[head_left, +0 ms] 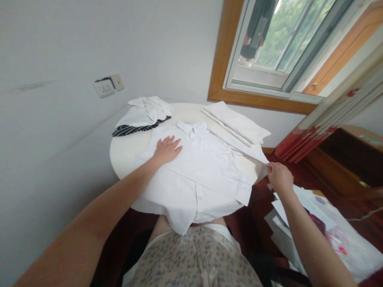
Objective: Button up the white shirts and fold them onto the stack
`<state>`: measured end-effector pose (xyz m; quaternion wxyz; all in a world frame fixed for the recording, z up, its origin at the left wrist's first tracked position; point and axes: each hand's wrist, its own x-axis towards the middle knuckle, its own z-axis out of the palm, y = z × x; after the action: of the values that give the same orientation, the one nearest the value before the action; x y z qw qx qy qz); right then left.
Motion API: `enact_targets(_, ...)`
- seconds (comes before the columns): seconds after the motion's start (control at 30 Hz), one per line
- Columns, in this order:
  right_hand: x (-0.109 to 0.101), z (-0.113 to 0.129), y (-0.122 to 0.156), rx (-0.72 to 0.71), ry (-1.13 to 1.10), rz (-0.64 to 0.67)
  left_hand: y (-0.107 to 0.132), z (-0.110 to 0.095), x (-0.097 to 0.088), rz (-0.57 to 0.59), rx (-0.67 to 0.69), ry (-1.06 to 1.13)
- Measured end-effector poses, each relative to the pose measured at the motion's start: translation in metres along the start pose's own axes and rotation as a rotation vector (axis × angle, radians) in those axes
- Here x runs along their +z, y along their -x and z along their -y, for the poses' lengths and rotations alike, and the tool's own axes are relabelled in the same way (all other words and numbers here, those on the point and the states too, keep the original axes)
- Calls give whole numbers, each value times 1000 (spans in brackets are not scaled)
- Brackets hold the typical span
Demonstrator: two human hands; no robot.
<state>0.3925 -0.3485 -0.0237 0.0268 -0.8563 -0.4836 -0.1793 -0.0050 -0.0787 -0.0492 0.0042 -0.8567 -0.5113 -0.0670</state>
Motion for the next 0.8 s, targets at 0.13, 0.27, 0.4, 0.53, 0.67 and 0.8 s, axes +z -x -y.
enact_targets(0.13, -37, -5, -12, 51, -108, -94, 1, -1, -3, 3, 3, -6)
enact_targets(0.27, -95, 19, -45, -15, -198, -82, 6, -7, -9, -95, 37, 0)
enact_targets(0.4, -139, 74, -82, -182, -369, 50, 18, -27, -18, -213, 146, 149)
enact_targets(0.53, -142, 143, -112, -172, -624, 196, 37, -58, -28, -172, 272, 578)
enact_targets(0.67, -109, 206, -126, -143, -762, 309, 59, -77, -38, -75, 238, 989)
enact_targets(0.8, -75, 244, -126, -110, -931, 348, 71, -88, -41, -1, 230, 1038)
